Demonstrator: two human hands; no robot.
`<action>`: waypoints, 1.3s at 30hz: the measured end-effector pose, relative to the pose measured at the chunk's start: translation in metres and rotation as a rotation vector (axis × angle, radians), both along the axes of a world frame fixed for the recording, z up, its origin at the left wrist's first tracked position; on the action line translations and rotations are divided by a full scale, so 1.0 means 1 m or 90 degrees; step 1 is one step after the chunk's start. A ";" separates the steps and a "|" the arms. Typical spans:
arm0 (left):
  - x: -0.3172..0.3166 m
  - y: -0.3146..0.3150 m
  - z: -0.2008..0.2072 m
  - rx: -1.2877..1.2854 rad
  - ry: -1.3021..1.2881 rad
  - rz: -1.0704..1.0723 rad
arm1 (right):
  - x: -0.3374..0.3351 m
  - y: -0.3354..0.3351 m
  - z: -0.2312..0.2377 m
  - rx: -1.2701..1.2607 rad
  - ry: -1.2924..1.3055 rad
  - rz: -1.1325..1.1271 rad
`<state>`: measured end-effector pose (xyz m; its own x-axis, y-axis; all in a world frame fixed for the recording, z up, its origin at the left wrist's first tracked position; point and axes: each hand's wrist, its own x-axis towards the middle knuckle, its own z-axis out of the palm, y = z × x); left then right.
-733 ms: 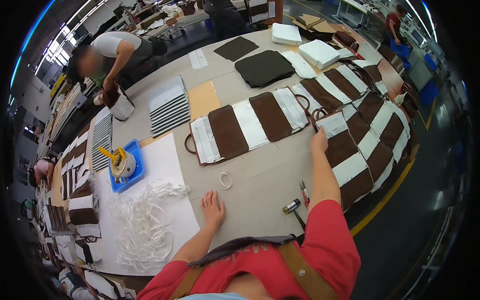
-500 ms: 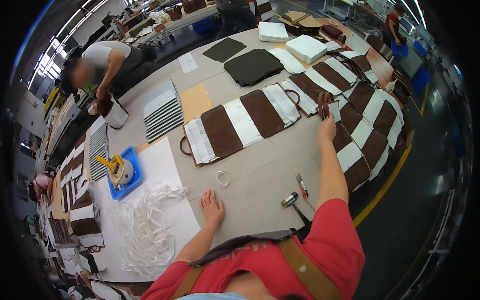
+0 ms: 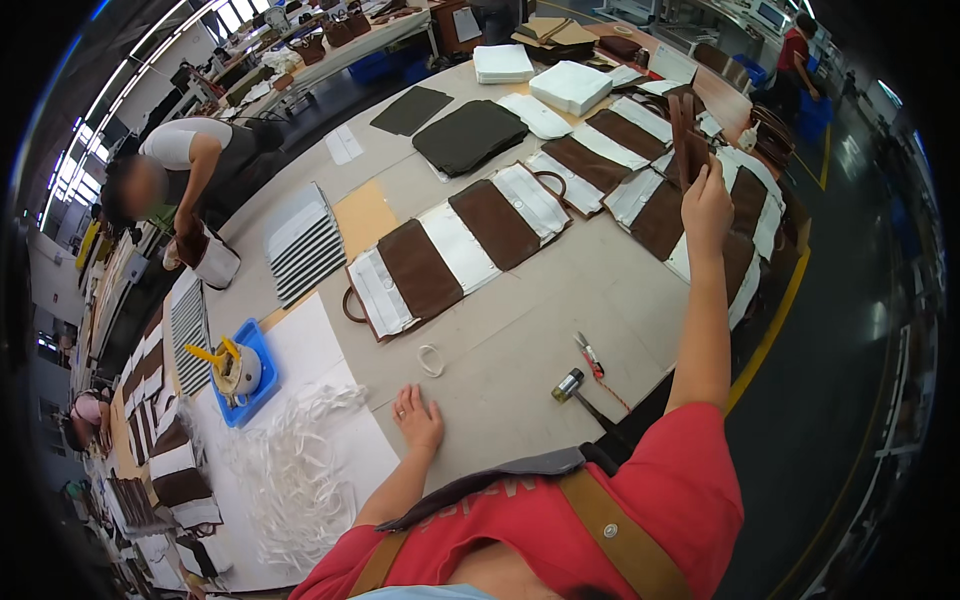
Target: The person assembles brown and white striped tote bags at a factory workstation. They use a hammer to secure metal fasteners, fold and align fabric panels, and attach white straps to the bag handles. The person repeatedly flips and adjusts the bags while working on multiple units.
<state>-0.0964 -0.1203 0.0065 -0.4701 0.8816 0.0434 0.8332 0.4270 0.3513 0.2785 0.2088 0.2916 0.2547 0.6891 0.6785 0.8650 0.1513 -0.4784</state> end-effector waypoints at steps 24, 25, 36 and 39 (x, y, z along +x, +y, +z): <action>-0.006 0.000 0.000 0.033 0.018 0.015 | -0.190 0.024 0.153 0.114 0.777 0.745; -0.002 0.000 -0.003 0.030 0.010 0.007 | -0.187 0.016 0.155 0.133 0.751 0.695; -0.004 -0.001 -0.004 0.005 0.035 0.002 | -0.043 -0.116 0.164 0.192 -0.048 -0.234; -0.003 -0.001 -0.002 -0.009 0.027 0.007 | -0.037 -0.110 0.146 0.285 -0.287 -0.189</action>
